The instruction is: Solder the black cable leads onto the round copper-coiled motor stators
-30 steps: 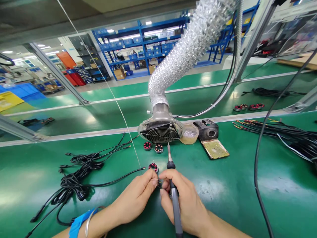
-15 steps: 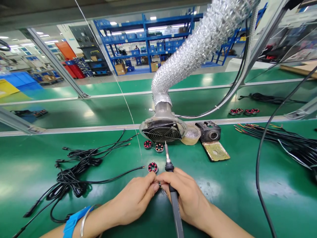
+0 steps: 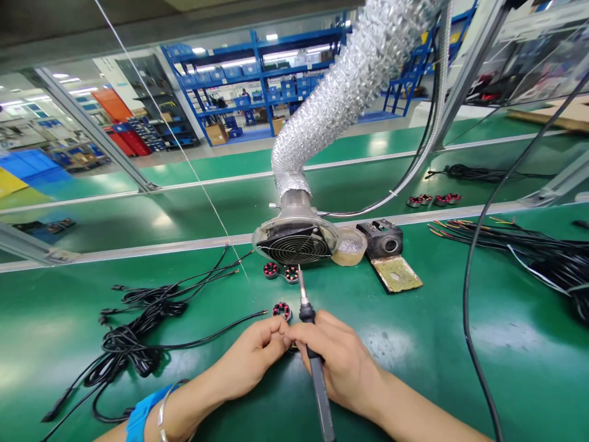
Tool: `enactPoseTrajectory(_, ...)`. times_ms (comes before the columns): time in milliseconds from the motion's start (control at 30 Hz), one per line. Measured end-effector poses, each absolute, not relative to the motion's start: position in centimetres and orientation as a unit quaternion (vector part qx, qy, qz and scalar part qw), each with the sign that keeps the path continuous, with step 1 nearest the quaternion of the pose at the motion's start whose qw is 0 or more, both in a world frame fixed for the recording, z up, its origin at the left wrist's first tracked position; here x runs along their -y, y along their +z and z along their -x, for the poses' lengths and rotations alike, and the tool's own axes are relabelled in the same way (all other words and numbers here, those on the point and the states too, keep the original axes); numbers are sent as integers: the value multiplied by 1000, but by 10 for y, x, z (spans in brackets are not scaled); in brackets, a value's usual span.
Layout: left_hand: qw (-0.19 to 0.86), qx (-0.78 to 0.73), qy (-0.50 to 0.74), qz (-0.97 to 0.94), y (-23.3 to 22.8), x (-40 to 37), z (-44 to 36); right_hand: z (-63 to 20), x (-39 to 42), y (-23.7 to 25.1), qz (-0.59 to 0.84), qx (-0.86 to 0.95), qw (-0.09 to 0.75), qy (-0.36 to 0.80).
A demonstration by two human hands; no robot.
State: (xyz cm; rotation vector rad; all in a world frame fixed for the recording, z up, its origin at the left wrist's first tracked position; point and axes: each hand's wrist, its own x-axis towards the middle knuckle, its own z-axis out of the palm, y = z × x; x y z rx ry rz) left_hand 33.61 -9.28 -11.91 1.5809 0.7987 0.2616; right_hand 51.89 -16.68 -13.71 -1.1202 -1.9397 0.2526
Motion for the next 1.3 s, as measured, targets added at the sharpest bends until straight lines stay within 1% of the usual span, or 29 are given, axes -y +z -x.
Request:
enactPoseTrajectory(167, 624, -382, 113, -672, -120, 89, -340, -529, 175, -129, 468, 753, 447, 118)
enactPoseTrajectory(333, 630, -387, 103, -666, -120, 86, -340, -540, 192, -107, 527, 702, 465, 112)
enactPoseTrajectory(433, 630, -387, 96, -666, -120, 85, -340, -546, 197, -100, 543, 675, 481, 137)
enactPoseTrajectory(567, 634, -385, 85, -665, -120, 84, -340, -549, 196, -105, 559, 634, 507, 170)
enactPoseTrajectory(667, 635, -383, 82, -666, -120, 84, -340, -547, 194, -111, 567, 627, 502, 185)
enactPoseTrajectory(1300, 623, -383, 78, -678, -118, 85, -340, -544, 191, -109, 578, 621, 500, 173)
